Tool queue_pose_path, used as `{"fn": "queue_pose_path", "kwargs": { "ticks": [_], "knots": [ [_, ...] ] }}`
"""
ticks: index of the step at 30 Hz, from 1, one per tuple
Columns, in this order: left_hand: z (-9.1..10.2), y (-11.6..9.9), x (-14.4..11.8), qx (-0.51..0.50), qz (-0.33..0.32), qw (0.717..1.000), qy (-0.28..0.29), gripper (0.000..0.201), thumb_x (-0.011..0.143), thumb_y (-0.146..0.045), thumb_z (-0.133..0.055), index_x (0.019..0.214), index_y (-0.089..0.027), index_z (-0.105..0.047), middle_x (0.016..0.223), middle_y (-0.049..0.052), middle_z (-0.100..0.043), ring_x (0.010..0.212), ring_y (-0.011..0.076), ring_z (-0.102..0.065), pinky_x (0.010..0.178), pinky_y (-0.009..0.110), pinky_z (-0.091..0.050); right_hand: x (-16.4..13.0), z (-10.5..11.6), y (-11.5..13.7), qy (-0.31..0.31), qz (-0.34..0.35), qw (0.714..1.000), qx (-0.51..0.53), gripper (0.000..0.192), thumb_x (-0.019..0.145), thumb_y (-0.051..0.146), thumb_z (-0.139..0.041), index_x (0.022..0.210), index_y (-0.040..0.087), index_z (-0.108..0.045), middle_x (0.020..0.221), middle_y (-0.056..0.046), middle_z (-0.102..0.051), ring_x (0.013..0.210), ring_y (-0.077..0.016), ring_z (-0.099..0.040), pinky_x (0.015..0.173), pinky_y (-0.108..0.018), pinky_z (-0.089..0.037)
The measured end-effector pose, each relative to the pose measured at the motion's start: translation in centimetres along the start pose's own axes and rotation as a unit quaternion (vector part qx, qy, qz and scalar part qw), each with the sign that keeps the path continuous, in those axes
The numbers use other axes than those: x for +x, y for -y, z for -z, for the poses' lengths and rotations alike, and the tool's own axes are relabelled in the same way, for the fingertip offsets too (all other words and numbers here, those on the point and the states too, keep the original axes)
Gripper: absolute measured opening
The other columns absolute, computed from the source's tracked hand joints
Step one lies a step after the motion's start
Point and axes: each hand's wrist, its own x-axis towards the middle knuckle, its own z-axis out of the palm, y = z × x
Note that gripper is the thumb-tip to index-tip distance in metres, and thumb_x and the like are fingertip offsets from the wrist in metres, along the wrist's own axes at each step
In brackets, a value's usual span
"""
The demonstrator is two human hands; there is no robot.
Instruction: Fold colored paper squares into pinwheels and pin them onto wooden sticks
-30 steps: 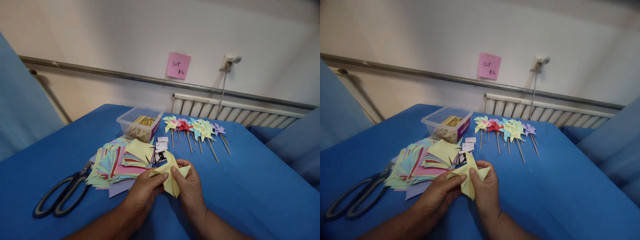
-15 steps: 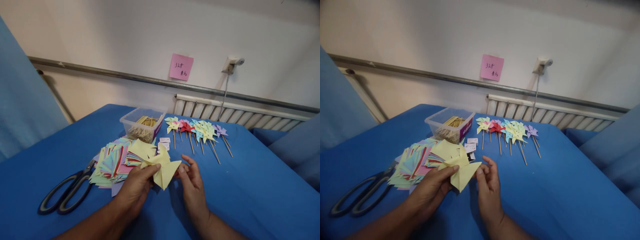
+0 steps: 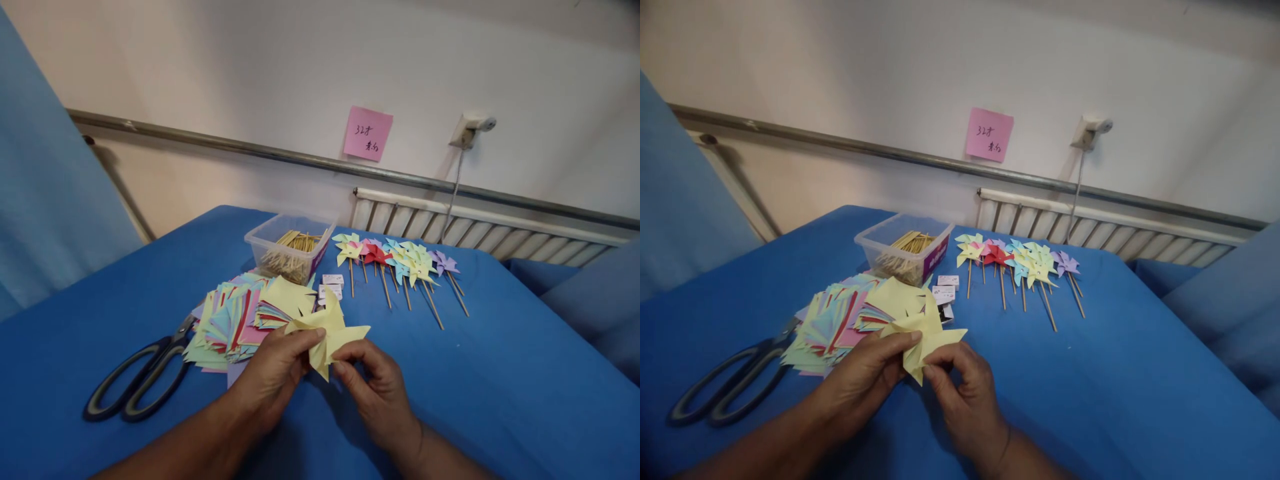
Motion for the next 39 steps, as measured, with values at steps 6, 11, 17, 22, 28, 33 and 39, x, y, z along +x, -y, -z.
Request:
{"fn": "queue_pose_path", "kwargs": {
  "ticks": [6, 11, 17, 22, 28, 33, 39],
  "knots": [
    [-0.2, 0.6, 0.1, 0.041, -0.005, 0.999, -0.002, 0.018, 0.065, -0.018, -0.070, 0.082, -0.014, -0.068, 0.073, 0.004, -0.069, 0.069, 0.0160, -0.059, 0.067, 0.026, -0.045, 0.7, -0.1, -0.6, -0.025, -0.062, 0.995, 0.069, 0.014, 0.081, 0.024, -0.058, 0.069, 0.017, -0.057, 0.073, 0.001, -0.053, 0.066, -0.0120, -0.049, 0.060, -0.024, -0.040],
    [0.0, 1.0, 0.2, 0.047, 0.003, 0.999, 0.022, 0.022, 0.065, -0.017, -0.070, 0.087, -0.012, -0.069, 0.078, 0.007, -0.070, 0.070, 0.0165, -0.059, 0.069, 0.026, -0.044, 0.9, -0.1, -1.1, -0.045, -0.082, 0.991, 0.098, 0.014, 0.079, 0.022, -0.059, 0.067, 0.017, -0.054, 0.080, -0.001, -0.054, 0.071, -0.0134, -0.051, 0.062, -0.025, -0.040],
    [-0.2, 0.7, 0.1, 0.061, 0.014, 0.997, 0.033, 0.024, 0.065, -0.019, -0.071, 0.088, -0.012, -0.070, 0.080, 0.008, -0.071, 0.072, 0.0183, -0.061, 0.071, 0.028, -0.045, 0.9, -0.2, -1.2, -0.062, -0.094, 0.988, 0.109, 0.013, 0.079, 0.025, -0.059, 0.068, 0.018, -0.055, 0.079, -0.001, -0.056, 0.072, -0.0142, -0.052, 0.064, -0.026, -0.041],
    [0.0, 0.8, 0.4, 0.072, 0.016, 0.997, 0.031, 0.024, 0.065, -0.018, -0.071, 0.087, -0.011, -0.071, 0.080, 0.009, -0.071, 0.073, 0.0181, -0.061, 0.071, 0.028, -0.045, 0.9, -0.2, -1.1, -0.074, -0.091, 0.990, 0.081, 0.013, 0.077, 0.022, -0.059, 0.066, 0.018, -0.053, 0.076, 0.000, -0.054, 0.069, -0.0129, -0.050, 0.060, -0.024, -0.039],
    [0.2, 1.1, 0.7, 0.071, 0.026, 0.997, 0.035, 0.027, 0.067, -0.020, -0.071, 0.092, -0.011, -0.070, 0.084, 0.011, -0.071, 0.076, 0.0188, -0.061, 0.075, 0.030, -0.045, 0.9, -0.2, -1.2, -0.082, -0.095, 0.990, 0.066, 0.013, 0.077, 0.021, -0.059, 0.066, 0.018, -0.053, 0.074, 0.000, -0.054, 0.067, -0.0121, -0.050, 0.060, -0.023, -0.040],
    [0.2, 1.1, 0.6, 0.075, 0.024, 0.996, 0.036, 0.027, 0.068, -0.024, -0.071, 0.092, -0.012, -0.070, 0.085, 0.010, -0.071, 0.078, 0.0195, -0.061, 0.077, 0.031, -0.045, 1.0, -0.3, -1.4, -0.091, -0.105, 0.989, 0.054, 0.014, 0.076, 0.023, -0.060, 0.065, 0.018, -0.052, 0.073, 0.000, -0.056, 0.064, -0.0115, -0.050, 0.058, -0.022, -0.040],
    [0.0, 0.9, 0.5, 0.092, 0.041, 0.994, 0.045, 0.023, 0.061, -0.024, -0.075, 0.080, -0.012, -0.072, 0.076, 0.008, -0.070, 0.072, 0.0187, -0.061, 0.073, 0.029, -0.045, 1.1, -0.3, -1.5, -0.087, -0.120, 0.988, 0.040, 0.018, 0.075, 0.024, -0.061, 0.062, 0.018, -0.050, 0.069, 0.001, -0.056, 0.059, -0.0107, -0.047, 0.053, -0.022, -0.038]
  ]
}}
